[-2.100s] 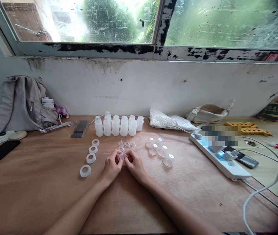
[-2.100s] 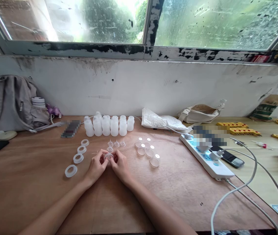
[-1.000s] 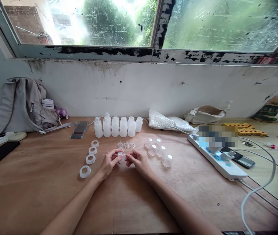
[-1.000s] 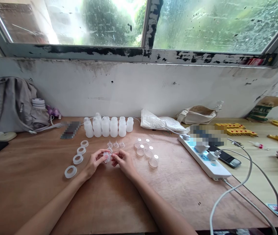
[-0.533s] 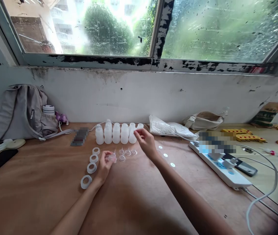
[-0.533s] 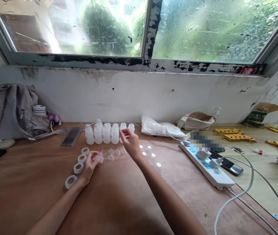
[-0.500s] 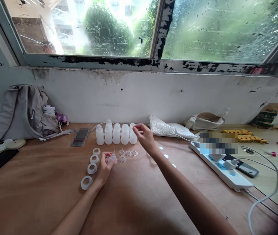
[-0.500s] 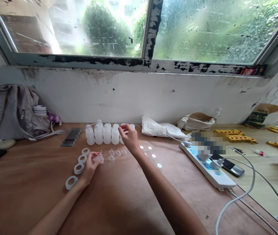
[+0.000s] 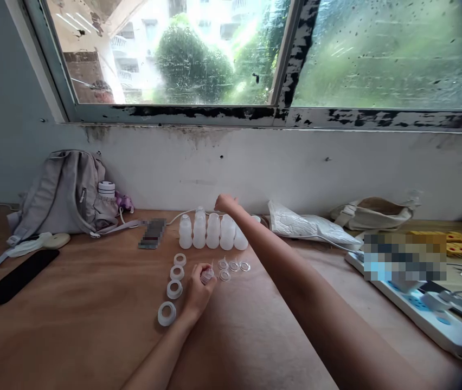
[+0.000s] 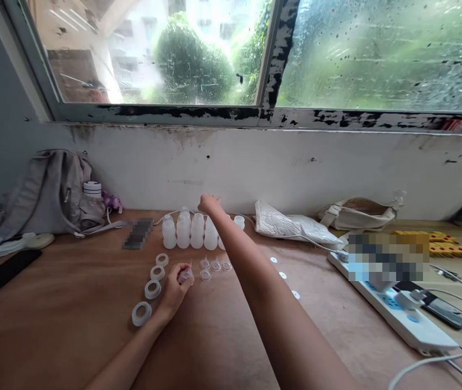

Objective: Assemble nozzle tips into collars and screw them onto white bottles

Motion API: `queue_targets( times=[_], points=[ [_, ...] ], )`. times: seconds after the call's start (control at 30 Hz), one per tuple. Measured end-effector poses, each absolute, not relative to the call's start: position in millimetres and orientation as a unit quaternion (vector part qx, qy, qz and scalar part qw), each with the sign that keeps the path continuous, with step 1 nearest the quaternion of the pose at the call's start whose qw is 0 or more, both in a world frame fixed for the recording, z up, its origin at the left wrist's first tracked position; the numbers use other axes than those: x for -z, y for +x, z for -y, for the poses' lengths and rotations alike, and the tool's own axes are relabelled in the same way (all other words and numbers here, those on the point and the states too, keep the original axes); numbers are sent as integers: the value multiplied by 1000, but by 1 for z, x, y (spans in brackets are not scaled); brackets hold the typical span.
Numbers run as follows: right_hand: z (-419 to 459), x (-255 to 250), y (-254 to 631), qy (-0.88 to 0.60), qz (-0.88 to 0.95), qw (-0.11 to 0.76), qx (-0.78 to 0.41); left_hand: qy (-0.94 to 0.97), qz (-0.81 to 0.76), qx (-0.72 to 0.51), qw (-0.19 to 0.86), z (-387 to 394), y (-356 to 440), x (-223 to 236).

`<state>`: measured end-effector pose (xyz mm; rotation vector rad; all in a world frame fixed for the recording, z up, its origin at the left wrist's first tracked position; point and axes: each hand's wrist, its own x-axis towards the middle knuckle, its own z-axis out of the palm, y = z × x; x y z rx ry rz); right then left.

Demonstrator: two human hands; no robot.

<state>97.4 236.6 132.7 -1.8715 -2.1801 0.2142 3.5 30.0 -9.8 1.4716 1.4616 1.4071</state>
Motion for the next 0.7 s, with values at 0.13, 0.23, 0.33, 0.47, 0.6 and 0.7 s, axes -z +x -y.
queue_targets(
  times=[0.13, 0.23, 0.33, 0.47, 0.6, 0.7],
  points=[
    [-246, -117, 95, -661, 743, 93, -47, 553, -560, -532, 313, -30, 4, 9],
    [-249, -111, 96, -669, 737, 82, -44, 566, -555, -531, 299, -28, 5, 9],
    [-246, -108, 98, -673, 733, 85, -45, 582, -547, -529, 287, -28, 6, 10],
    [-242, -118, 100, -671, 731, 122, -38, 582, -549, -533, 275, -29, 7, 14],
    [-233, -151, 106, -668, 718, 196, -30, 585, -554, -532, 261, -30, 6, 15],
    [-213, -178, 119, -657, 702, 274, -15, 582, -559, -529, 262, -29, 5, 14]
  ],
)
